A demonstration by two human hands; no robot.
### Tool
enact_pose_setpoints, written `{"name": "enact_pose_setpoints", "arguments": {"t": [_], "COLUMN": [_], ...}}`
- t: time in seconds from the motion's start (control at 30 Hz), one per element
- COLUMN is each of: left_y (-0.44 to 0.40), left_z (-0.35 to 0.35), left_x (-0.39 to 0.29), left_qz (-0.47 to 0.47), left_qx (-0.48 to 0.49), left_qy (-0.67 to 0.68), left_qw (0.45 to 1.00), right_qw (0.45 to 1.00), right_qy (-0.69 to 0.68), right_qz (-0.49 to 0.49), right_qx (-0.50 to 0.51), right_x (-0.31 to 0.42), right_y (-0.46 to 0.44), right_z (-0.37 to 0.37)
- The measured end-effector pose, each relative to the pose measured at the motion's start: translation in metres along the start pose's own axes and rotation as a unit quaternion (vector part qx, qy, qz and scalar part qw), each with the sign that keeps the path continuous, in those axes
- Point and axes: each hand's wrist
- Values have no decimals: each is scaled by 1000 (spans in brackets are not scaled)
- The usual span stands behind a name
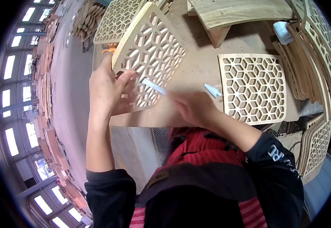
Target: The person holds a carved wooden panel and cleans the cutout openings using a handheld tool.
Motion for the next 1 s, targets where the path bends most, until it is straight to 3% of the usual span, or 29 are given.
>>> {"name": "enact_pose_setpoints", "arguments": {"t": [0.17, 0.27, 0.47, 0.57, 0.77, 0.87, 1.0], "left_y": [-3, -3, 1, 3, -1, 1, -3], "left_z": [3, 4, 6, 10, 11, 9, 14], "left_x": [4, 4, 5, -5, 1, -1, -2], "left_qz": [0, -13, -19, 15, -11, -16, -2], "left_qx": [5, -1, 5, 13, 11, 2, 16], "left_qy": [13, -33, 11, 22, -4, -3, 2], "left_qw": [1000, 999, 1000, 1000, 1000, 1000, 1000], "right_qw": [998, 999, 995, 993, 992, 988, 992], "right_qy": [10, -42, -68, -70, -108, -85, -66], "right_qz": [-42, -5, 59, 78, 68, 117, 106], "right_qx": [43, 25, -50, -48, -7, -47, -31], "right_x": [-22, -5, 31, 25, 28, 27, 32], "right_y": [48, 47, 23, 15, 13, 2, -3], "right_z": [21, 27, 32, 21, 29, 24, 29]}}
Point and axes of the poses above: each hand's wrist, its own y-axis away from the middle knuckle, its own z-axis out of the back of the hand, x = y × z, and after that the axes turned 4 degrees about x, right-handed
